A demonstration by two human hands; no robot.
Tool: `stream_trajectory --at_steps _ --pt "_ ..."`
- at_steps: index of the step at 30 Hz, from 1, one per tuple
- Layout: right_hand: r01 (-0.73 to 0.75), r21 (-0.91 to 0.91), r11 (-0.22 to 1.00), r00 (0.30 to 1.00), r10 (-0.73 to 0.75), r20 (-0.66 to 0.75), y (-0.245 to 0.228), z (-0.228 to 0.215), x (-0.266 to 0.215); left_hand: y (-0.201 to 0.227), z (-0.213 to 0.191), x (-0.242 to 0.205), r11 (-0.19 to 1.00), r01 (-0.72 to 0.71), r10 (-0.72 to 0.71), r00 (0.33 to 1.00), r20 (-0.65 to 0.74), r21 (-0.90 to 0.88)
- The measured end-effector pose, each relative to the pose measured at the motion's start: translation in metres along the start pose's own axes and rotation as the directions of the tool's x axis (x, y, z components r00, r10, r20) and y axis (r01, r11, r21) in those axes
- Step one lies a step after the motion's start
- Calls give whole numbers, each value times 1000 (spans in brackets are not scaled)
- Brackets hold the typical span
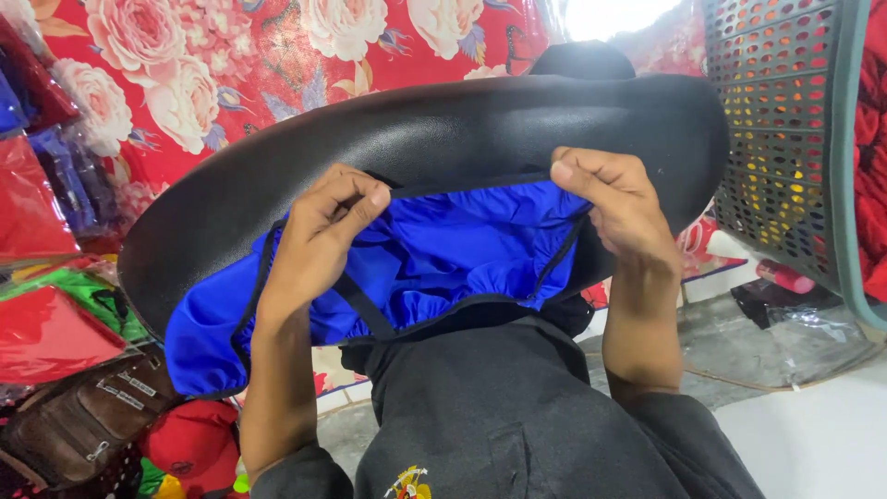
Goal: Fitting a blue elasticated fabric cover onto a black motorcycle seat and adjusting the edges for a proper fit.
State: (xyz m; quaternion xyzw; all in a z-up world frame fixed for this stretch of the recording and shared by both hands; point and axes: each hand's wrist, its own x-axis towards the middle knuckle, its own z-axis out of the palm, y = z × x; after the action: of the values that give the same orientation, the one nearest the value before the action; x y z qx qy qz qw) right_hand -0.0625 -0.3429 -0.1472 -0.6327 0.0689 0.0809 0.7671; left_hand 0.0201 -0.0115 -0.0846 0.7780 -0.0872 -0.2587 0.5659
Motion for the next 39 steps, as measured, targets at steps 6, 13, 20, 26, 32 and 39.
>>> stream_trajectory --at_steps 6,13,20,26,32,39 --pt "-27 74 997 999 29 -23 11 -6 0 -3 -1 1 999 27 -28 999 -31 -27" --pt "180 -228 957 976 -144 163 -57 35 4 26 11 -3 949 -215 244 964 -102 230" --pt "470 -824 316 694 -710 123 -60 61 -12 31 8 -16 470 -517 775 629 -54 715" --pt "447 -894 2 277 -951 136 -40 53 -4 1 0 -22 306 -480 939 296 -177 822" --pt "534 -826 181 312 -950 -7 -40 74 -4 65 3 -44 472 -210 457 889 -34 856" --pt "581 -788 204 344 -939 11 -48 87 -6 90 32 -7 298 -604 781 599 175 739"
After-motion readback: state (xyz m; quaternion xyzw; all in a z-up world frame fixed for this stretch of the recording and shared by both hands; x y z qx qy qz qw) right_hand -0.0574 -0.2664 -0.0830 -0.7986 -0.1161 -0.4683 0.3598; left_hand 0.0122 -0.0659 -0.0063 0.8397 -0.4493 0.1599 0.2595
